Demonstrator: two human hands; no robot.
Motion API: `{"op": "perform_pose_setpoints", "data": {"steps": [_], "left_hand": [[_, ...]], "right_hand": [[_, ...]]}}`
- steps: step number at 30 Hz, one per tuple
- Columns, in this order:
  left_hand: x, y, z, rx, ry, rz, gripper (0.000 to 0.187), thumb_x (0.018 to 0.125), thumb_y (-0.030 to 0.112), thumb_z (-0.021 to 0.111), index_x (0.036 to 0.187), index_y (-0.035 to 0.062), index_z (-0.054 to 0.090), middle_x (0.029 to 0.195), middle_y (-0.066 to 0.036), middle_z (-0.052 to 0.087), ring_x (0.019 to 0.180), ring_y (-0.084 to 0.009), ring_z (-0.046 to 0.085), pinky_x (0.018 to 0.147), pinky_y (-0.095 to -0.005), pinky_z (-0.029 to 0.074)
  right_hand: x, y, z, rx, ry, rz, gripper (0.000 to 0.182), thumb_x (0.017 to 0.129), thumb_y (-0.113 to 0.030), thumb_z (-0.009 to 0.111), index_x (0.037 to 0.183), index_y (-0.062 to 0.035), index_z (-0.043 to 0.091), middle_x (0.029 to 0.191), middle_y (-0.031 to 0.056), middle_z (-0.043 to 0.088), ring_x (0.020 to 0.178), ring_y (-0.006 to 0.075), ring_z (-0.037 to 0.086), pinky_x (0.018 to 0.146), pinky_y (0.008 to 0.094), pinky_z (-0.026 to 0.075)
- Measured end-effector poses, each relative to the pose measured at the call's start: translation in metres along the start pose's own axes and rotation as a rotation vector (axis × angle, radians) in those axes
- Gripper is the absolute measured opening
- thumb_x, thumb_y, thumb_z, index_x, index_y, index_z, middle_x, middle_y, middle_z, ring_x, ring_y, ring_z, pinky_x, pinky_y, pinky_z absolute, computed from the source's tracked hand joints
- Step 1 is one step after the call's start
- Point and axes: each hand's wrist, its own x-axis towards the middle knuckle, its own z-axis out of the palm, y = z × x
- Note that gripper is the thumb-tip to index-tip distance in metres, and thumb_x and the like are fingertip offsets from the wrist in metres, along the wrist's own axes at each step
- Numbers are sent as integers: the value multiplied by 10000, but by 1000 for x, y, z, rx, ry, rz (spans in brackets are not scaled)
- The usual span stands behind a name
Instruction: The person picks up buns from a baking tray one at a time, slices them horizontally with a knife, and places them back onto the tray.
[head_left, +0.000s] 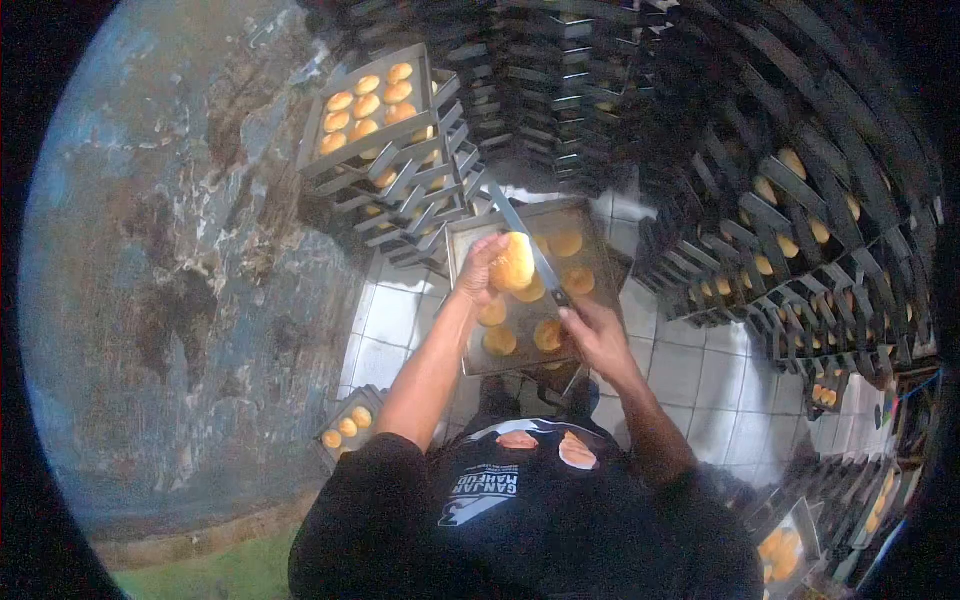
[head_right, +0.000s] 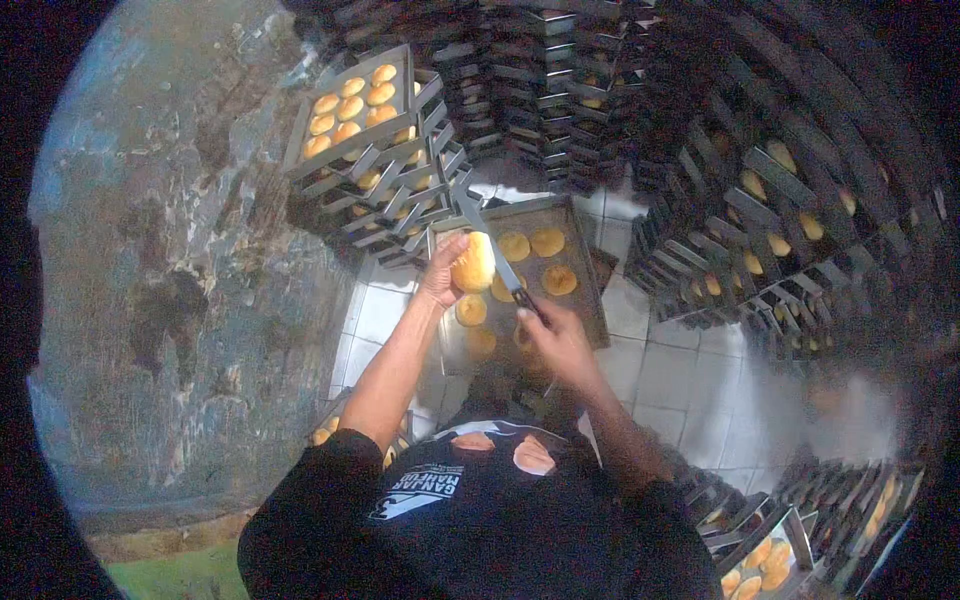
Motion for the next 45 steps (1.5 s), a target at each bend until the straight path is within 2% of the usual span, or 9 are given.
{"op": "perform_pose_setpoints", "data": {"steps": [5, 7, 11, 20, 28, 35, 37, 39, 45], "left_hand": [[7, 8, -2, 59, -53, 32, 382, 851, 262, 770, 1143, 66, 623, 990, -40, 693, 879, -181, 698, 790, -353, 602], [2, 20, -2, 76, -61, 27, 378, 856, 252, 764, 1148, 63, 618, 988, -45, 692, 878, -178, 698, 790, -351, 602], [-11, 14, 10, 92, -68, -38, 390, 862, 232, 752, 1172, 47, 603, 993, -69, 694, 869, -178, 700, 788, -349, 601], [2, 16, 5, 105, -81, -24, 331, 865, 251, 748, 1068, 23, 619, 938, -102, 703, 805, -186, 707, 737, -342, 605], [5, -22, 15, 114, -13, -119, 323, 855, 240, 764, 1079, 48, 633, 947, -81, 692, 822, -185, 701, 747, -345, 601], [13, -1, -9, 78, -72, -76, 312, 860, 239, 766, 1084, 66, 637, 955, -88, 698, 831, -205, 707, 747, -358, 604], [10, -21, -3, 62, 34, -139, 298, 848, 216, 778, 1059, 59, 637, 951, -88, 698, 824, -210, 707, 740, -361, 607], [2, -39, 18, 23, 82, -135, 321, 838, 217, 791, 1060, 53, 627, 951, -84, 693, 826, -211, 706, 733, -362, 609], [21, -39, 5, 31, 172, -109, 410, 813, 231, 820, 1092, 43, 586, 960, -70, 673, 840, -210, 698, 742, -390, 609]], "right_hand": [[-1, -6, -11, -57, -57, 94, 410, 978, -278, 614, 1273, 6, 619, 817, 65, 685, 707, 108, 601, 647, 301, 493], [-24, 9, -10, -77, 27, -109, 412, 975, -279, 618, 1282, -3, 621, 794, 61, 675, 700, 104, 599, 648, 304, 498], [-28, -4, -9, -15, -25, 117, 405, 981, -285, 609, 1291, -25, 620, 788, 35, 641, 692, 94, 584, 647, 298, 499], [-35, 3, -13, 18, -76, 88, 401, 999, -281, 568, 1263, 18, 616, 824, 54, 664, 750, 130, 610, 675, 311, 483], [9, -1, -1, -1, -55, 186, 369, 989, -254, 611, 1273, -20, 630, 794, 4, 625, 710, 78, 555, 666, 257, 481], [-45, 38, -7, 13, -80, 134, 385, 996, -275, 598, 1282, -18, 622, 776, 19, 618, 674, 95, 557, 626, 290, 479], [-38, 31, 6, 163, -21, 97, 374, 999, -281, 594, 1260, -18, 637, 771, 14, 615, 680, 96, 560, 627, 307, 481], [-16, 18, 0, 59, -45, 236, 373, 996, -292, 597, 1238, -13, 649, 764, 11, 619, 674, 107, 562, 624, 322, 481], [-26, 48, -1, -88, 23, 101, 391, 983, -336, 603, 1263, -67, 647, 817, 89, 671, 738, 165, 619, 712, 336, 510]]}}
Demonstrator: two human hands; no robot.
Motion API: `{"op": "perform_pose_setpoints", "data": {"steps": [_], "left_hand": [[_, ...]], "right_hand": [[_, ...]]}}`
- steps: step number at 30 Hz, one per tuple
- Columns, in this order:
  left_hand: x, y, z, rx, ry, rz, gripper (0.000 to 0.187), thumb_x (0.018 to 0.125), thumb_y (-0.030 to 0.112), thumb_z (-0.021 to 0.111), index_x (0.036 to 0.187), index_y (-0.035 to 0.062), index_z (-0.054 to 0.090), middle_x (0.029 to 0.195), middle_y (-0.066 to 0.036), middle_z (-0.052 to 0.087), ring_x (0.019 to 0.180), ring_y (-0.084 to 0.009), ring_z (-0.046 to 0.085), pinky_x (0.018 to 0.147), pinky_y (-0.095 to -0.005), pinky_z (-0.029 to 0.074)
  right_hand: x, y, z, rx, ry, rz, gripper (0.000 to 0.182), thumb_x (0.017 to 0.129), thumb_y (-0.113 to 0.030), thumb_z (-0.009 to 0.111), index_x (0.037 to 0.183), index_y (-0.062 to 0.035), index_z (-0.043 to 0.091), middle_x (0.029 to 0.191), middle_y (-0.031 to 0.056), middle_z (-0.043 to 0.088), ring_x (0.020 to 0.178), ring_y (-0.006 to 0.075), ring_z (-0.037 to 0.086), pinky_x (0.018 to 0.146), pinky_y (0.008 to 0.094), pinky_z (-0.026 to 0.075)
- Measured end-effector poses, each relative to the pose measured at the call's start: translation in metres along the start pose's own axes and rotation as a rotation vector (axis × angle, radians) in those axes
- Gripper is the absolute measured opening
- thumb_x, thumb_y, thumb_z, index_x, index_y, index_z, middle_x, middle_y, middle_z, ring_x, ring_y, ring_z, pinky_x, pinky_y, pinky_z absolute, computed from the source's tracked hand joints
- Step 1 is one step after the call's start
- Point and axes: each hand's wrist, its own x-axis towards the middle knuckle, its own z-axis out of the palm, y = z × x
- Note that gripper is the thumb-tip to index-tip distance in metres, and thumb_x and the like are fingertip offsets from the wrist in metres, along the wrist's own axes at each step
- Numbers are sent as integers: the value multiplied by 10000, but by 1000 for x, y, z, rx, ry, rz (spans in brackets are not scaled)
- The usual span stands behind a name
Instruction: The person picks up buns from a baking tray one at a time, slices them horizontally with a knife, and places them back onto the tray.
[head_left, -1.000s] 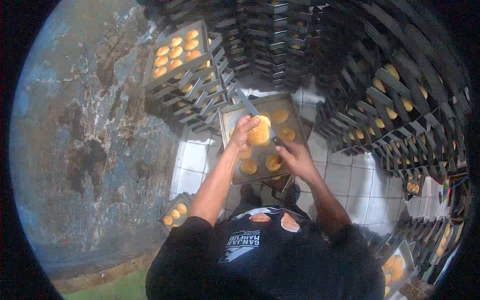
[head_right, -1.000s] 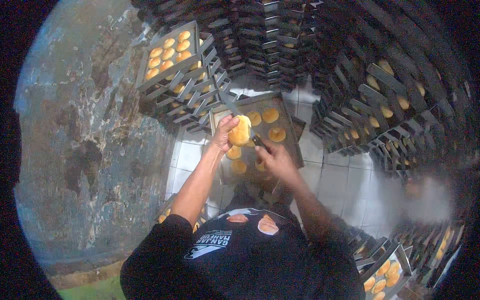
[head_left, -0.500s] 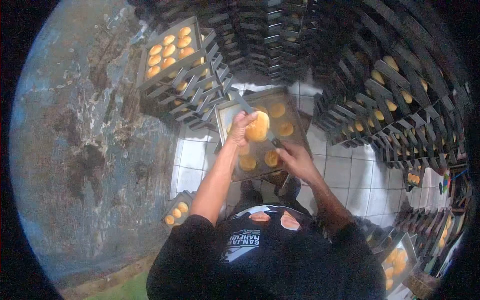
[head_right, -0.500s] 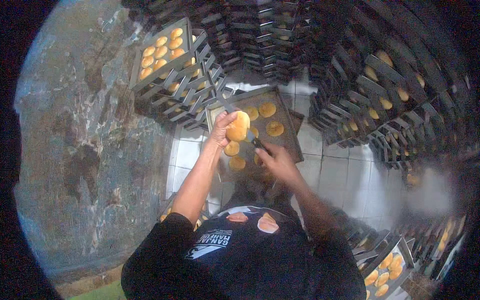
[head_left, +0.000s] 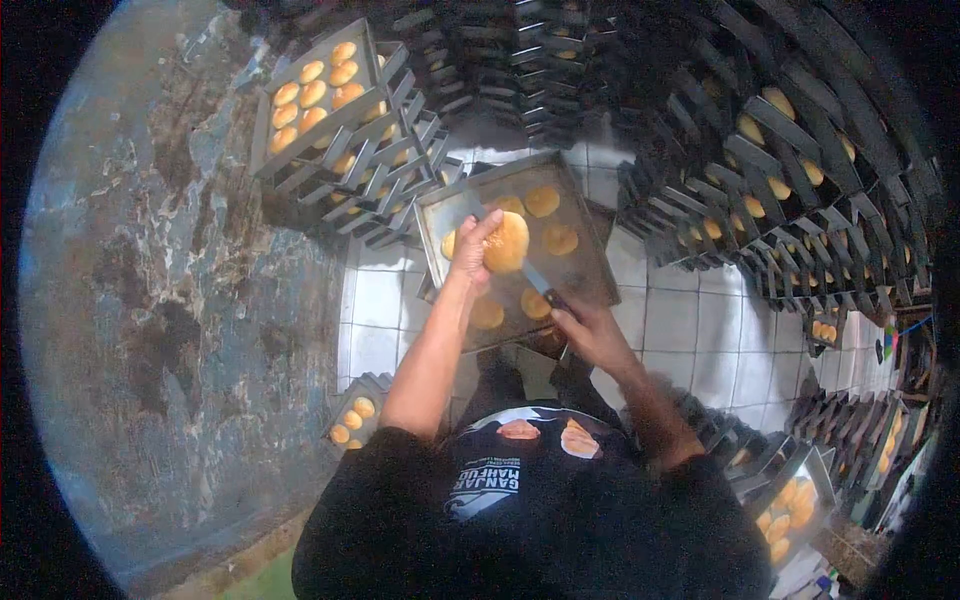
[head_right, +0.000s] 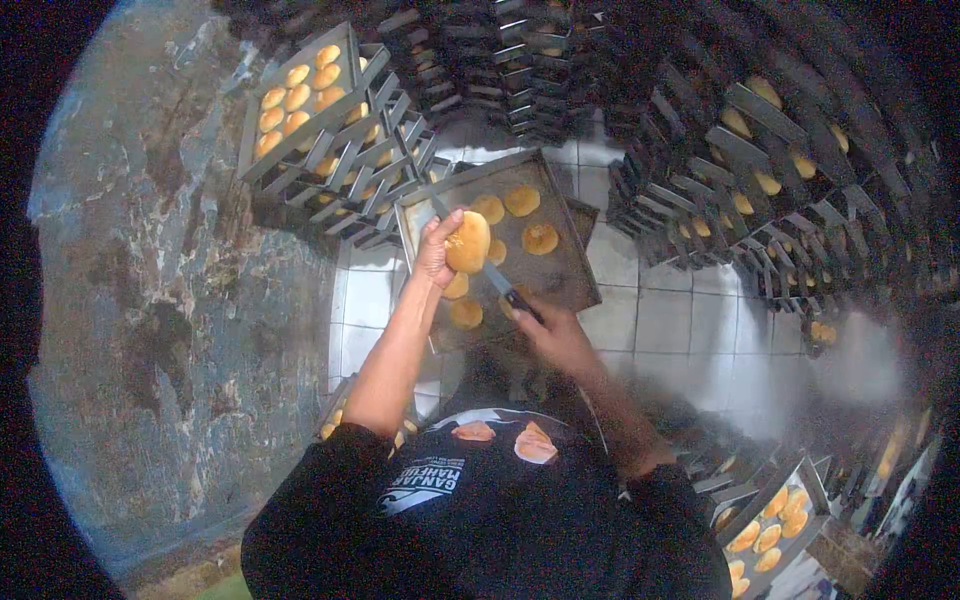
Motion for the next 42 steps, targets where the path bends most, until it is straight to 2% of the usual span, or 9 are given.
{"op": "perform_pose_setpoints", "data": {"steps": [7, 10, 15, 21, 24, 27, 30, 32, 42], "left_hand": [[-1, -63, 4, -2, 64, -92, 349, 934, 348, 690, 1076, 38, 616, 1007, -80, 682, 868, -211, 693, 759, -367, 583], [12, -108, 2, -2, 124, -16, 385, 962, 404, 642, 1090, 43, 607, 996, -81, 676, 908, -217, 688, 759, -357, 571], [33, -154, -13, -106, 105, -149, 326, 968, 352, 649, 1104, 61, 598, 1009, -71, 664, 925, -213, 672, 784, -372, 567], [70, -246, -46, 20, 139, -228, 385, 973, 339, 638, 1174, 17, 579, 1081, -106, 635, 993, -247, 641, 888, -407, 514], [94, -290, -82, 1693, 54, 556, 511, 996, 425, 576, 1254, -14, 533, 1201, -137, 624, 1141, -334, 602, 959, -494, 492], [113, -260, -35, 864, 409, 85, 563, 972, 359, 628, 1296, -84, 503, 1213, -246, 588, 1140, -356, 581, 969, -457, 455], [150, -258, -41, 1222, 372, 109, 583, 934, 351, 680, 1302, -66, 506, 1244, -241, 583, 1160, -332, 578, 935, -457, 483], [155, -246, -28, 968, 330, 58, 598, 869, 338, 756, 1257, -53, 526, 1198, -195, 605, 1093, -293, 609, 867, -437, 517], [125, -224, 11, 850, 24, 158, 645, 802, 318, 821, 1276, -8, 530, 1176, -142, 614, 1075, -241, 620, 871, -389, 519]], "right_hand": [[1, 47, 11, 61, -40, 225, 390, 981, -295, 607, 1303, -77, 628, 849, 118, 688, 777, 193, 664, 760, 360, 531], [23, 82, 24, -31, 60, -22, 401, 983, -279, 596, 1320, -61, 608, 899, 128, 698, 761, 206, 665, 771, 384, 534], [-50, 126, -1, 51, 15, 392, 444, 965, -221, 636, 1374, -67, 557, 1050, 165, 689, 920, 221, 662, 835, 379, 519], [-243, 242, -25, 214, 130, 579, 229, 998, -229, 606, 1148, -57, 634, 744, 7, 617, 565, 76, 521, 488, 250, 399], [-248, 209, -40, 384, 167, 893, 215, 1001, -229, 598, 1109, -45, 617, 714, -5, 602, 477, 76, 468, 418, 243, 342], [-265, 249, -18, 230, 302, 740, 169, 1004, -211, 583, 995, -52, 639, 668, 2, 585, 485, 84, 475, 431, 250, 343], [-231, 214, -33, -90, 150, 552, 173, 997, -181, 583, 941, -41, 668, 700, 25, 600, 487, 100, 469, 439, 278, 343], [-215, 197, -33, 630, 390, 854, 190, 994, -185, 589, 1004, -18, 681, 766, 34, 624, 479, 112, 470, 439, 296, 357], [-147, 176, -49, 473, 374, 616, 347, 997, -247, 629, 1243, -5, 592, 773, 18, 614, 478, 75, 455, 431, 258, 354]]}}
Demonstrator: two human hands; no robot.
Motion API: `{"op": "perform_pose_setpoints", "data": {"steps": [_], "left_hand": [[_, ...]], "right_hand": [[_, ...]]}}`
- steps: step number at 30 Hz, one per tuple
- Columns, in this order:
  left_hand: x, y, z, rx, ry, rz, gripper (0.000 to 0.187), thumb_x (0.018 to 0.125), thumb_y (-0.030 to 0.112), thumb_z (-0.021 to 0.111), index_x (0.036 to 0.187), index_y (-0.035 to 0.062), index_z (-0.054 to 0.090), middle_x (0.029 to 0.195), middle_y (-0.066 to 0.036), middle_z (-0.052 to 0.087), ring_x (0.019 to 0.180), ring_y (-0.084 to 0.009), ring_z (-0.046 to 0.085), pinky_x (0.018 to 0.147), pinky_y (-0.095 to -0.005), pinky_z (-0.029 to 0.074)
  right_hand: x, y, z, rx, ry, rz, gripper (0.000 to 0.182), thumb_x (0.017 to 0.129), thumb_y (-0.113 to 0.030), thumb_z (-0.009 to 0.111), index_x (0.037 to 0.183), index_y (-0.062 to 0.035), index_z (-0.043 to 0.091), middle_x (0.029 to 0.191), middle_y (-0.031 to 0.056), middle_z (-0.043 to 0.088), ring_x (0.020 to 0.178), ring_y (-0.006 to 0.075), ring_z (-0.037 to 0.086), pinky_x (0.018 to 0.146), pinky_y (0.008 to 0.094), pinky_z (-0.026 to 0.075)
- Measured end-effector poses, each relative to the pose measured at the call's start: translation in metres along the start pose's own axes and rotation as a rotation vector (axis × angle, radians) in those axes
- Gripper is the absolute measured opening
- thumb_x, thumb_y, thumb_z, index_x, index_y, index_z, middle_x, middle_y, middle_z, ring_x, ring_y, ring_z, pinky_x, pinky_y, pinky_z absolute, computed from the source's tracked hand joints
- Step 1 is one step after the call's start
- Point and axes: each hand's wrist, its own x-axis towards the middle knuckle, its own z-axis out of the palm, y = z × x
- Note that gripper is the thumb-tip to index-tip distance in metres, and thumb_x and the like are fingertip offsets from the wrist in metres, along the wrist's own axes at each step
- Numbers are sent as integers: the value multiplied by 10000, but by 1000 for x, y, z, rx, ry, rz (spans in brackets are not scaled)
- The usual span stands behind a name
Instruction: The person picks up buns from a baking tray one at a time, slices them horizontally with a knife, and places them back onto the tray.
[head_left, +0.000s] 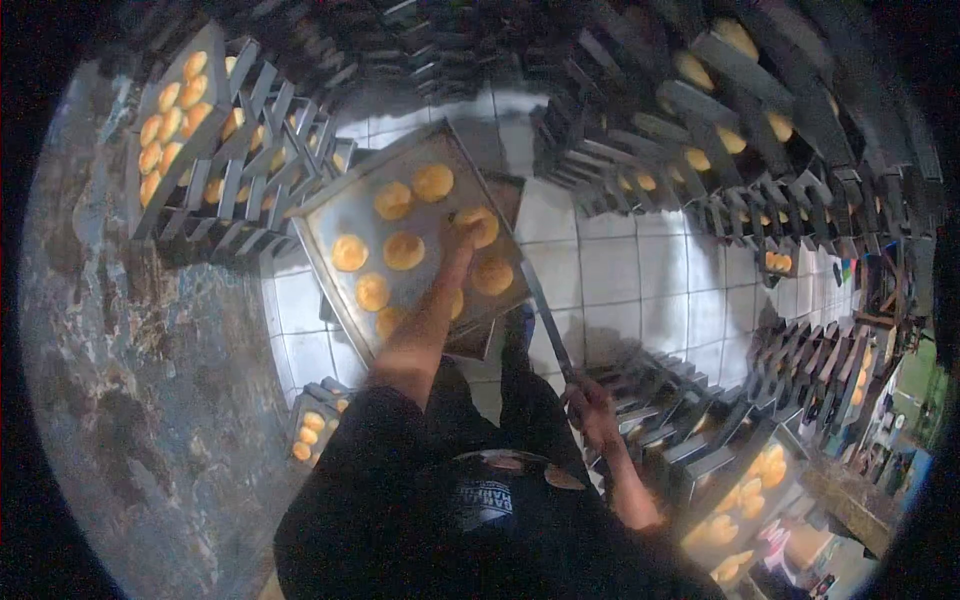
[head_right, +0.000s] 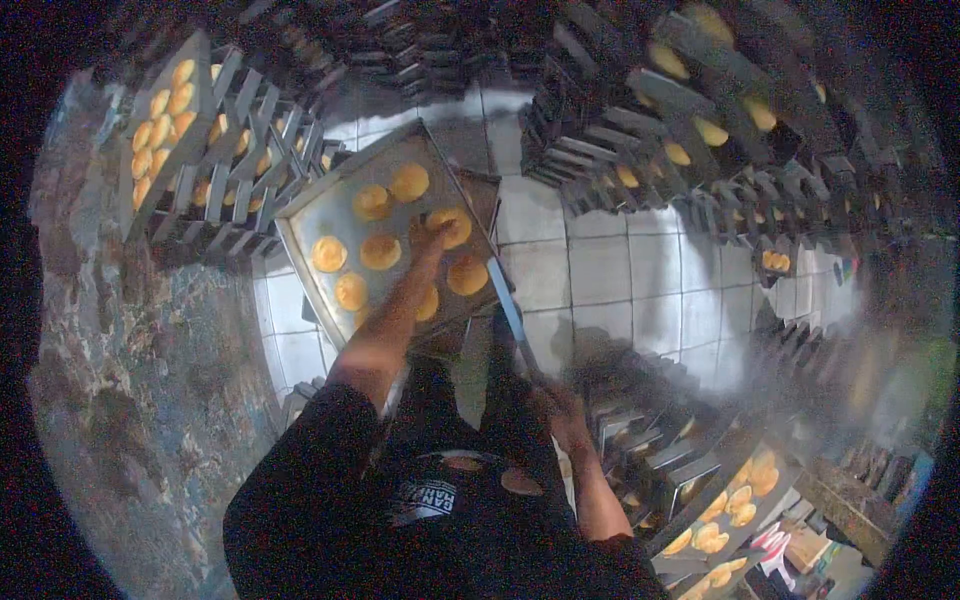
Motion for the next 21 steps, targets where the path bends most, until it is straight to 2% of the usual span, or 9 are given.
{"op": "perform_pose_setpoints", "data": {"steps": [2, 3, 6, 8, 12, 14, 16, 18, 21], "left_hand": [[-7, -2, -8, -539, -23, -116, 510, 870, 220, 745, 1277, 36, 500, 1232, -131, 641, 1137, -279, 615, 963, -445, 482], [-11, 2, -20, -539, -14, -89, 510, 870, 220, 745, 1277, 36, 500, 1232, -131, 641, 1137, -279, 615, 963, -445, 482], [-27, 48, -77, -865, -192, -28, 429, 945, 282, 673, 1285, 60, 532, 1252, -109, 635, 1205, -253, 575, 1017, -434, 447], [-45, 89, -98, -981, -47, -339, 481, 957, 454, 638, 1273, 97, 577, 1230, -68, 656, 1155, -236, 607, 982, -434, 464], [-49, 108, -143, -1023, -24, -189, 557, 922, 599, 612, 1234, 137, 622, 1171, -36, 681, 1072, -216, 638, 931, -423, 477], [-46, 115, -161, -1086, 70, -229, 579, 885, 640, 632, 1195, 151, 642, 1107, -18, 697, 1012, -202, 658, 876, -397, 494], [-46, 121, -176, -1079, 91, -214, 557, 868, 636, 657, 1160, 162, 657, 1076, -15, 700, 976, -199, 665, 857, -394, 506], [-48, 127, -186, -1084, 20, -88, 543, 852, 621, 688, 1144, 164, 661, 1060, -8, 704, 949, -193, 673, 842, -393, 518], [-56, 136, -191, -1076, 22, -67, 520, 847, 584, 716, 1141, 158, 658, 1054, -2, 706, 936, -188, 675, 834, -392, 533]], "right_hand": [[8, -35, 10, -105, -47, 7, 362, 1010, -224, 600, 1290, 2, 569, 765, 12, 611, 485, 64, 460, 433, 246, 363], [24, -33, 16, -243, -73, -277, 360, 1019, -238, 580, 1291, -2, 573, 766, 10, 611, 490, 61, 465, 435, 238, 367], [26, -108, 74, -219, -97, -422, 344, 1034, -256, 551, 1277, -15, 591, 776, 17, 620, 502, 55, 478, 428, 219, 371], [20, -134, 102, -183, -144, -484, 327, 1033, -254, 550, 1251, -17, 600, 780, 18, 620, 512, 60, 488, 433, 225, 379], [3, -163, 145, -229, -210, -582, 293, 1019, -241, 564, 1201, -18, 622, 778, 10, 609, 541, 67, 504, 467, 236, 398], [-3, -164, 160, -270, -209, -590, 282, 1010, -237, 575, 1178, -19, 632, 773, 1, 602, 569, 63, 508, 496, 236, 402], [-5, -159, 169, -295, -215, -578, 277, 1004, -236, 581, 1167, -19, 637, 770, -5, 598, 591, 59, 510, 518, 235, 404], [-5, -154, 177, -281, -227, -739, 283, 1001, -235, 585, 1177, -19, 636, 764, -17, 587, 650, 58, 515, 564, 241, 413], [-16, -156, 176, -260, -275, -622, 297, 995, -238, 594, 1177, -6, 634, 756, -20, 576, 674, 66, 515, 591, 253, 425]]}}
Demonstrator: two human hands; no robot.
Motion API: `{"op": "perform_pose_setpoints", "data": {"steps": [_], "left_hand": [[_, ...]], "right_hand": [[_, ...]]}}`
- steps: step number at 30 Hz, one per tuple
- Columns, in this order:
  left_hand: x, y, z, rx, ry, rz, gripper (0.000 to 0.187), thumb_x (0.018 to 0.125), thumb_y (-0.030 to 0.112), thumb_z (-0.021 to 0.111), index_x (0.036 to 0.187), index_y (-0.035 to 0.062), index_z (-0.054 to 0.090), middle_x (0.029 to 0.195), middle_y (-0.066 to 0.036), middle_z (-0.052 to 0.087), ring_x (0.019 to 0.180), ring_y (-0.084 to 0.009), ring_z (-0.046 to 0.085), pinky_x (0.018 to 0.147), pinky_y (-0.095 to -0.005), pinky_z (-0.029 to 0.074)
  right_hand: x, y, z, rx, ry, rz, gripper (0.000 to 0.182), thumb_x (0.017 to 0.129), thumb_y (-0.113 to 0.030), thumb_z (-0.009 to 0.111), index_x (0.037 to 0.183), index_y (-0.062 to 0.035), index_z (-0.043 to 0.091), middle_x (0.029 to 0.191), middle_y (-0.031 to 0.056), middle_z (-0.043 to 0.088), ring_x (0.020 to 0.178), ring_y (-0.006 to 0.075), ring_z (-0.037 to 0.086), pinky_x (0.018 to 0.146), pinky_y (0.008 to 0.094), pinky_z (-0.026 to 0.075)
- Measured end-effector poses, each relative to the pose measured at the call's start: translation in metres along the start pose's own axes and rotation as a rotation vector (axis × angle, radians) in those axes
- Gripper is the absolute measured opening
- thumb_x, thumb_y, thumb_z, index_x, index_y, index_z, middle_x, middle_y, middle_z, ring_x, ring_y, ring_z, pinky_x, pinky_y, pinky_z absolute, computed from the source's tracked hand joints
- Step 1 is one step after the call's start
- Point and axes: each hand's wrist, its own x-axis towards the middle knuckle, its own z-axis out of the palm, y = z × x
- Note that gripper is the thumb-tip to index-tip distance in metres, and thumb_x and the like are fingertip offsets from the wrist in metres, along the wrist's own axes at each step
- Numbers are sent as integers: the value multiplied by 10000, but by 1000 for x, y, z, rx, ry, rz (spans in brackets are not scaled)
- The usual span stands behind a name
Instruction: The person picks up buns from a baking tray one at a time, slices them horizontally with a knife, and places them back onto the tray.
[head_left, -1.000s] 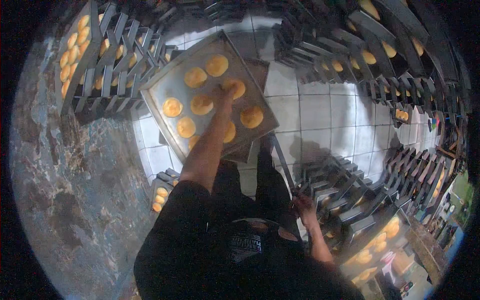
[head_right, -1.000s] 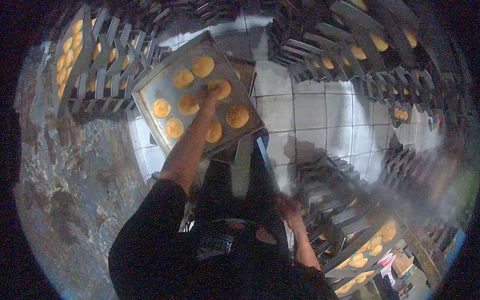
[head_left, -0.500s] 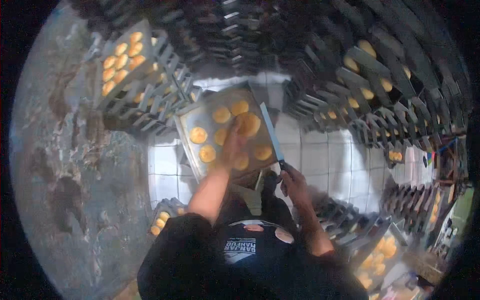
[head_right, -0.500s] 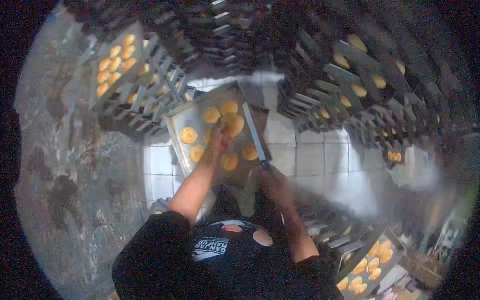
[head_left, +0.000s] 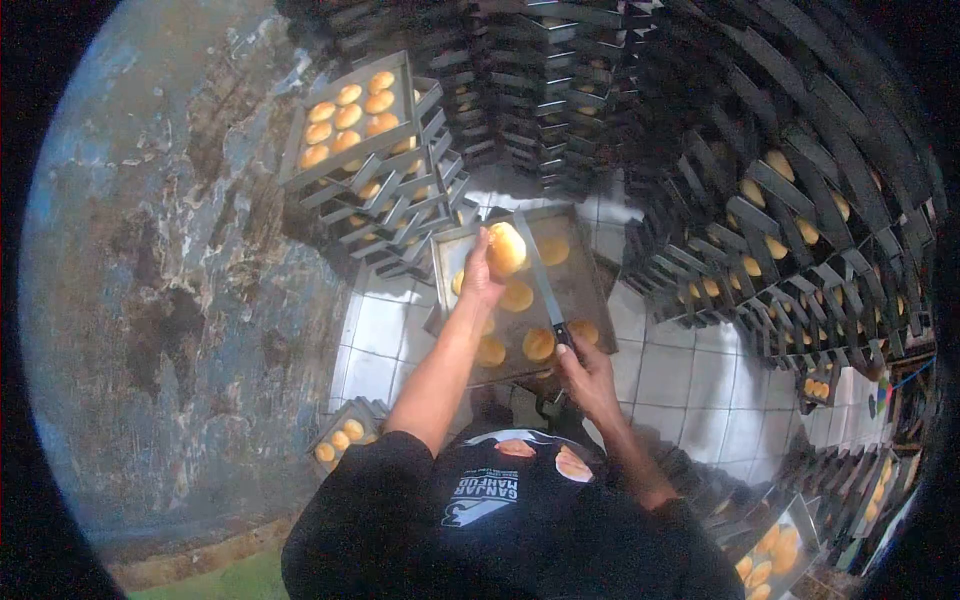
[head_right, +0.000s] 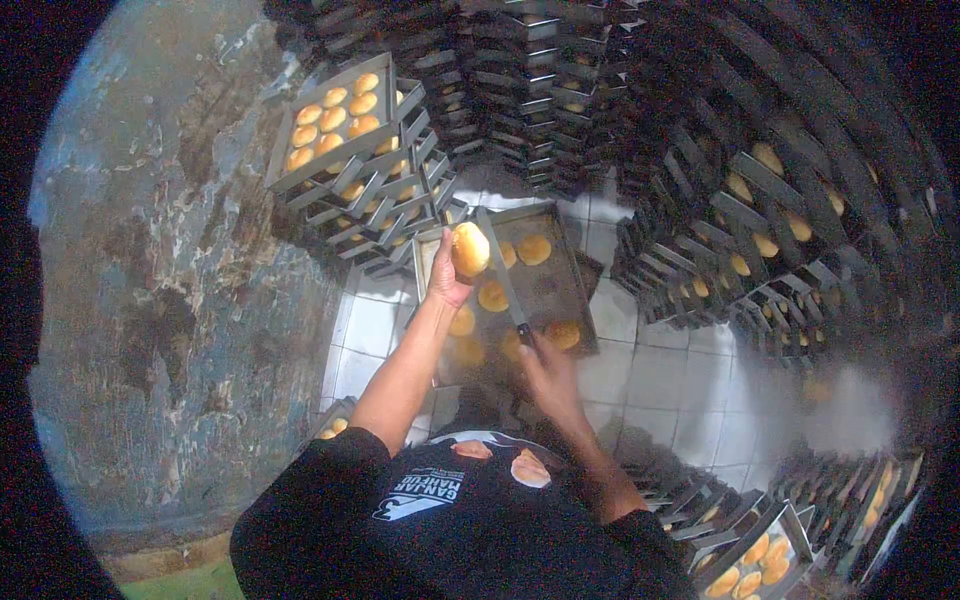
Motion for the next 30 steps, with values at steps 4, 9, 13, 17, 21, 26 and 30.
{"op": "perform_pose_setpoints", "data": {"steps": [4, 9, 13, 17, 21, 26, 30], "left_hand": [[-11, -5, 9, 22, -43, 37, 486, 859, 534, 730, 1139, 144, 653, 1049, 2, 701, 934, -184, 676, 827, -388, 548], [-24, -24, 19, 24, -85, -18, 434, 888, 472, 725, 1139, 129, 639, 1031, -3, 692, 927, -172, 675, 836, -377, 554], [-22, -3, 29, -74, 16, -52, 305, 916, 362, 726, 1087, 144, 597, 993, 12, 660, 897, -167, 669, 800, -372, 571], [-28, -15, 25, 82, -47, -10, 389, 917, 443, 702, 1127, 125, 627, 1024, 4, 690, 934, -165, 669, 825, -347, 558], [-40, -38, 42, 100, -134, -40, 347, 936, 426, 683, 1133, 150, 611, 1002, 10, 674, 904, -155, 668, 814, -346, 568], [-28, -3, 38, 95, -91, -8, 304, 934, 360, 702, 1126, 156, 582, 1034, 3, 653, 893, -138, 645, 785, -332, 562], [-45, -13, 47, 260, -217, -39, 302, 923, 351, 718, 1103, 132, 614, 967, 26, 665, 881, -125, 658, 792, -334, 570]], "right_hand": [[0, -4, 3, 72, -9, 42, 316, 990, -261, 604, 1160, 3, 638, 742, -20, 562, 629, 70, 501, 555, 260, 416], [25, -19, 2, -65, 60, 38, 426, 974, -316, 606, 1262, -3, 636, 946, 142, 725, 863, 221, 679, 796, 349, 519], [4, 4, -1, -194, 87, -44, 386, 978, -302, 608, 1159, 38, 636, 863, 79, 667, 799, 179, 633, 728, 330, 502], [-9, 9, -2, -208, 156, -112, 398, 982, -294, 608, 1193, 42, 628, 935, 92, 691, 819, 164, 640, 739, 317, 517], [24, -18, -14, -174, 117, -29, 416, 988, -274, 601, 1283, 20, 605, 1016, 95, 688, 842, 151, 641, 757, 306, 520], [-14, -16, -29, -55, -12, 110, 397, 974, -311, 617, 1250, -26, 631, 896, 116, 714, 755, 182, 657, 709, 350, 524], [-7, -18, -42, -72, -56, 284, 415, 977, -314, 612, 1279, -28, 611, 857, 116, 695, 748, 176, 648, 695, 340, 522]]}}
